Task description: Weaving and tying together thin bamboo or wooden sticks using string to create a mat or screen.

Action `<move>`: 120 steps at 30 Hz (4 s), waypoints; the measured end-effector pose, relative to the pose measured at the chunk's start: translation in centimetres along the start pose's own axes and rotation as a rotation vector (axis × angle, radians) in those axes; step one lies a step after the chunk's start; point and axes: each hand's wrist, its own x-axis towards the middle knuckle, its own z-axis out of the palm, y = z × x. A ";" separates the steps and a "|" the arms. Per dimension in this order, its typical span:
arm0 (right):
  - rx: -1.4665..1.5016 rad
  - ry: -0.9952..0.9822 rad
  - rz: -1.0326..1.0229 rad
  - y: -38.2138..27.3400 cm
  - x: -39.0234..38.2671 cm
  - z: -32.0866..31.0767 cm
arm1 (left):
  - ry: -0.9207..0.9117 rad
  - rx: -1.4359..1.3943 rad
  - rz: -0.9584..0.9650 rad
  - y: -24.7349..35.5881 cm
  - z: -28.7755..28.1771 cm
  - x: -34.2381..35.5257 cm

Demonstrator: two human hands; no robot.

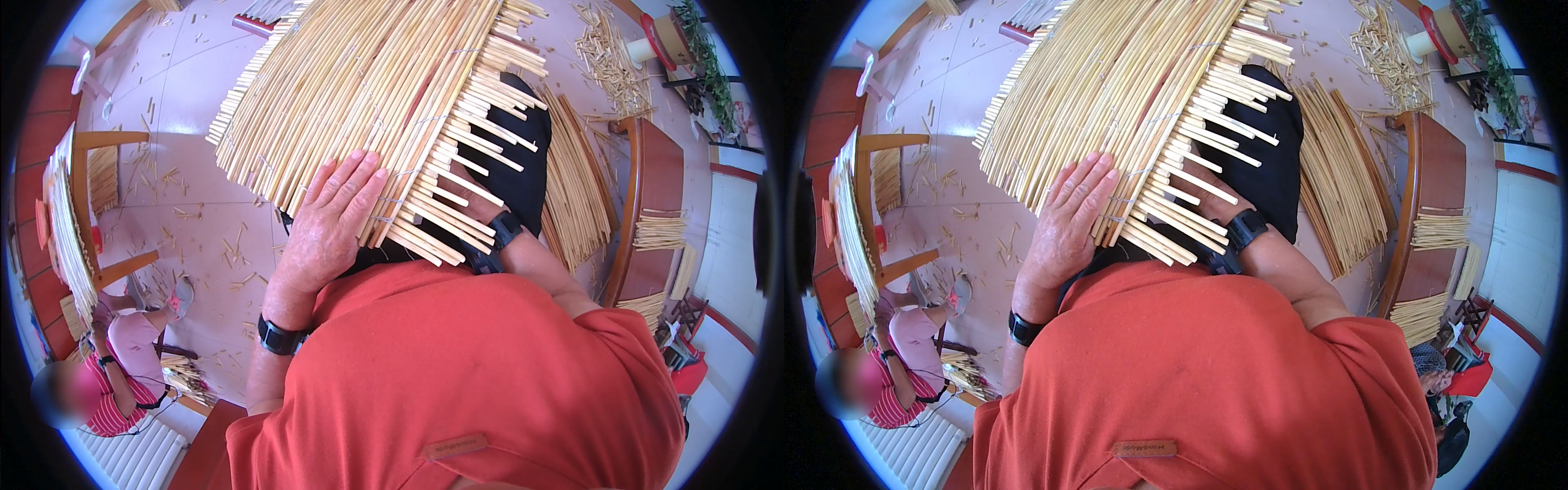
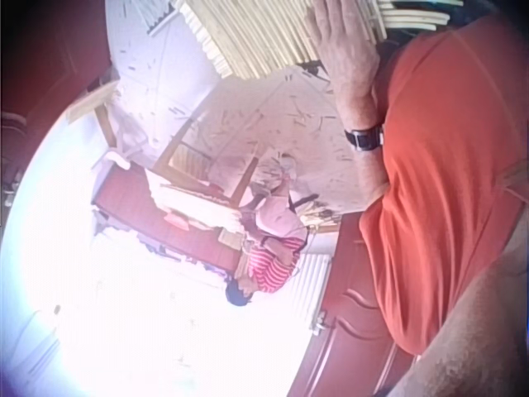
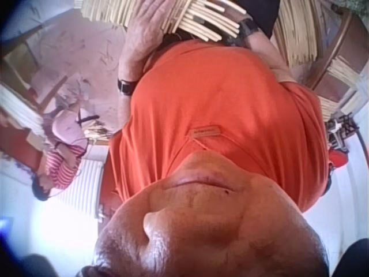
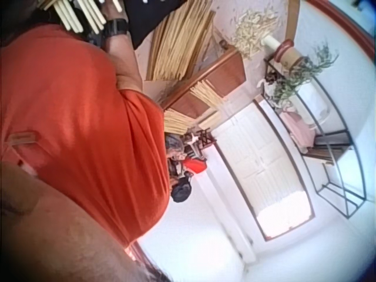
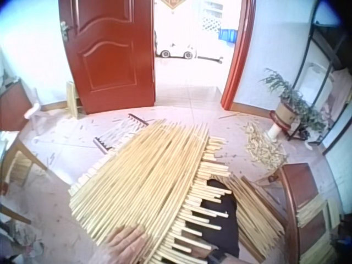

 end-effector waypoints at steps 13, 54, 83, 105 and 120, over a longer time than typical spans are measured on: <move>-0.413 -0.067 -0.145 -0.7 -0.1 0.1 | 0.012 -0.036 0.020 -0.1 -0.2 -0.2; 0.023 -0.055 0.078 -0.9 -0.4 1.6 | 0.071 -0.139 -0.011 0.0 -1.2 0.4; 0.066 0.006 0.096 -1.4 -0.9 2.5 | 0.045 -0.137 -0.009 0.1 -1.1 0.0; -0.065 -0.174 0.081 -1.0 0.5 -0.3 | 0.036 -0.120 -0.007 0.0 -0.9 0.1; -0.063 -0.041 0.086 -0.9 -0.3 1.1 | 0.042 -0.141 -0.010 0.3 -1.1 0.5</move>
